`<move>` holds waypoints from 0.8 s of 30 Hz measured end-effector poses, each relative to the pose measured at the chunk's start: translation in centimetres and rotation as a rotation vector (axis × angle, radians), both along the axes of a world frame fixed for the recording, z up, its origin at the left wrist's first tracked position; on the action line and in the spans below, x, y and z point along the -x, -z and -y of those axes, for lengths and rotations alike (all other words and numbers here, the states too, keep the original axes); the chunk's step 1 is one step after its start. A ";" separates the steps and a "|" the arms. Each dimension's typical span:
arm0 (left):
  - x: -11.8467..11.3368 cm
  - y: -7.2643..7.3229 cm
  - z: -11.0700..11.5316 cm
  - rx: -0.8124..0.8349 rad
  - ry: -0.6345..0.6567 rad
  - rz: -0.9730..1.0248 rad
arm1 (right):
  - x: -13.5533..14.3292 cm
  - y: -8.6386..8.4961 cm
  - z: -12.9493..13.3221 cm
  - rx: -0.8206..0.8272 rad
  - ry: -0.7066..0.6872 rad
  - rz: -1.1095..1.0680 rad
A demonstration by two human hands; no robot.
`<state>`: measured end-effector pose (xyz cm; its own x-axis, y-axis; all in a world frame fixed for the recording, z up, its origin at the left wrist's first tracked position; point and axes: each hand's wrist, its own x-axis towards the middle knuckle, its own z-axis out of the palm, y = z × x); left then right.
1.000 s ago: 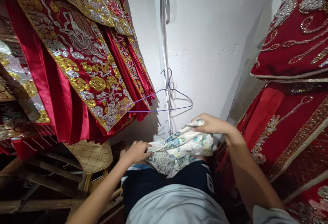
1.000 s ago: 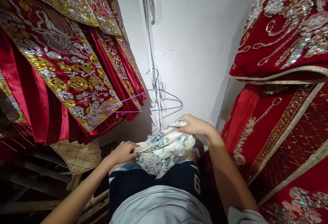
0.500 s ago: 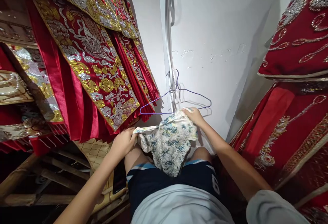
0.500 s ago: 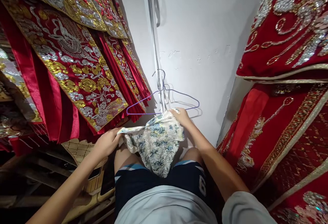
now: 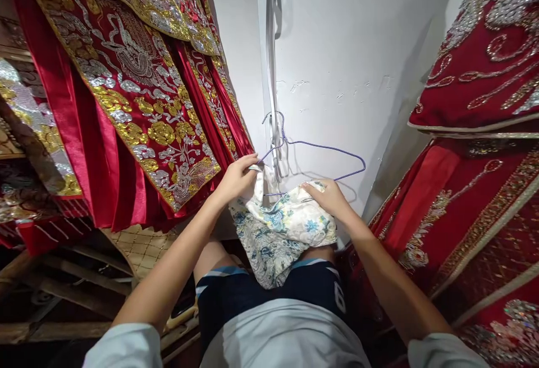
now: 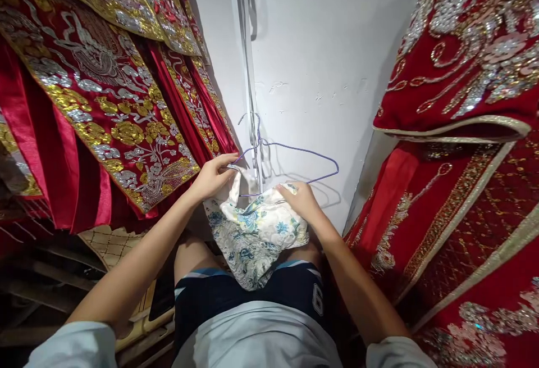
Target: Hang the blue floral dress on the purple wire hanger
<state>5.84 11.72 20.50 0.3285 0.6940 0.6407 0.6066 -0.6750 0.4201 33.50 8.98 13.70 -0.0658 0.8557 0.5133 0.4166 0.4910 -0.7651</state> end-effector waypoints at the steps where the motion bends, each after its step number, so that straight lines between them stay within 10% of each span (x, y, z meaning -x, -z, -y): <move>1: -0.5 -0.3 -0.5 -0.020 0.005 0.003 | 0.3 0.0 0.2 -0.008 -0.007 0.015; 6: 0.1 -0.5 -1.5 -0.116 -0.156 -0.131 | -1.1 -0.7 2.2 -0.009 -0.123 0.179; 14: 2.0 -0.7 -0.7 -0.126 -0.290 -0.299 | -5.3 -1.8 -1.0 -0.088 0.138 0.101; 20: 3.7 -2.2 -0.6 -0.066 -0.493 -0.202 | -7.3 -4.7 -1.9 0.070 -0.141 -0.036; 24: 3.5 -2.0 -0.8 0.033 -0.360 -0.103 | -6.0 -3.8 -1.1 0.094 -0.141 -0.255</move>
